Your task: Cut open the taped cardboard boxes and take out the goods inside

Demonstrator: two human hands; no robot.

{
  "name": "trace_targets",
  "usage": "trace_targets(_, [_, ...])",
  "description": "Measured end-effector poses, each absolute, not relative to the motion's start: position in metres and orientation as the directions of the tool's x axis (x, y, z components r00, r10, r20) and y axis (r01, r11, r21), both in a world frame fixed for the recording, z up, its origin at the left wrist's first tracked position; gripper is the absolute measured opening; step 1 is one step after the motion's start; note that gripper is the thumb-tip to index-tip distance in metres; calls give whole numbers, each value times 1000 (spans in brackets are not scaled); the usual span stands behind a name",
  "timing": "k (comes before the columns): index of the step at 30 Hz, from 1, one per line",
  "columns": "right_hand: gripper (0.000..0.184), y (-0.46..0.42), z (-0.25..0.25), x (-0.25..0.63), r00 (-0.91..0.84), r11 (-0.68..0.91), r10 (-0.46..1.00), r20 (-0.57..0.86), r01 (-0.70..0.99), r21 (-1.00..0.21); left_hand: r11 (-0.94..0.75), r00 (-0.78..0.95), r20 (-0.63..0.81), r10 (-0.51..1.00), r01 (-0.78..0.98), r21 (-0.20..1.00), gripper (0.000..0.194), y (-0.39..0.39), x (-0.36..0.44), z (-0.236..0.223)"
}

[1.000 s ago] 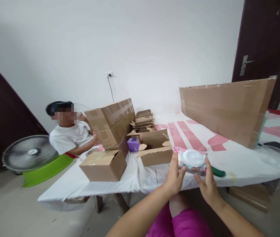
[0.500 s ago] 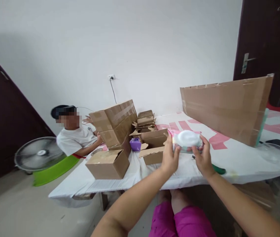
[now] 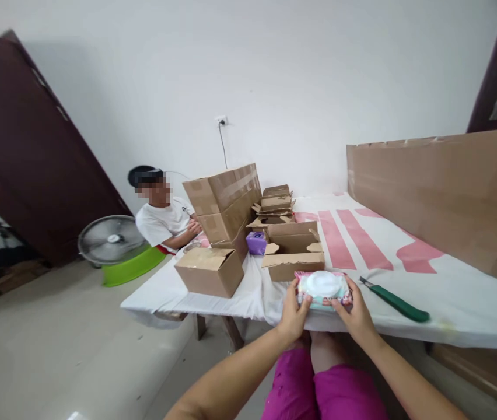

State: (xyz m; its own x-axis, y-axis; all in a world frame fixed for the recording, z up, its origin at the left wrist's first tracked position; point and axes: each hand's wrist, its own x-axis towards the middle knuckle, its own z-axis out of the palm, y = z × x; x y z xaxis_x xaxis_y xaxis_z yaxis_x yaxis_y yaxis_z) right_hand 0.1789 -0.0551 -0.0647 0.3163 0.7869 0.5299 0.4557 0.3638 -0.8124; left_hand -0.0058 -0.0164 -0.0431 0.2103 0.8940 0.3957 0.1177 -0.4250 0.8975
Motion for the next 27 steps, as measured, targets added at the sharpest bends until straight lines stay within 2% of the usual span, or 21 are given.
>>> trace_targets(3, [76, -37, -69, 175, 226, 276, 867, 444, 523, -806, -384, 184, 354, 917, 162, 909, 57, -3, -23, -51])
trace_targets(6, [79, -34, -79, 173, 229, 198, 888, 398, 592, -782, -380, 217, 342, 914, 163, 911, 59, 0, -30, -58])
trace_targets(8, [80, -35, -84, 173, 246, 187, 880, 407, 608, -772, -392, 247, 345, 906, 177, 903, 72, -1, -29, -59])
trace_targets(11, [81, -36, -86, 175, 263, 188, 868, 421, 612, -768, -356, 215, 301, 929, 293, 888, 101, 1, -25, -53])
trace_targets(13, [81, -35, -85, 177, 254, 195, 868, 427, 616, -763, -312, 204, 248, 947, 394, 865, 107, 6, -24, -44])
trace_targets(17, [76, -33, -87, 178, 230, 220, 862, 451, 632, -743, -319, 264, 208, 942, 512, 798, 100, 16, -35, -30])
trace_targets(21, [74, -32, -91, 178, 236, 230, 851, 469, 636, -737, -376, 249, 286, 925, 498, 782, 100, 21, -59, -28])
trace_targets(24, [82, -24, -95, 183, 233, 234, 862, 450, 604, -762, -398, 116, 386, 915, 410, 821, 87, 28, -82, -34])
trace_targets(27, [102, -7, -95, 193, 231, 200, 897, 376, 547, -813, -338, -65, 364, 929, 253, 907, 82, 43, -98, -39])
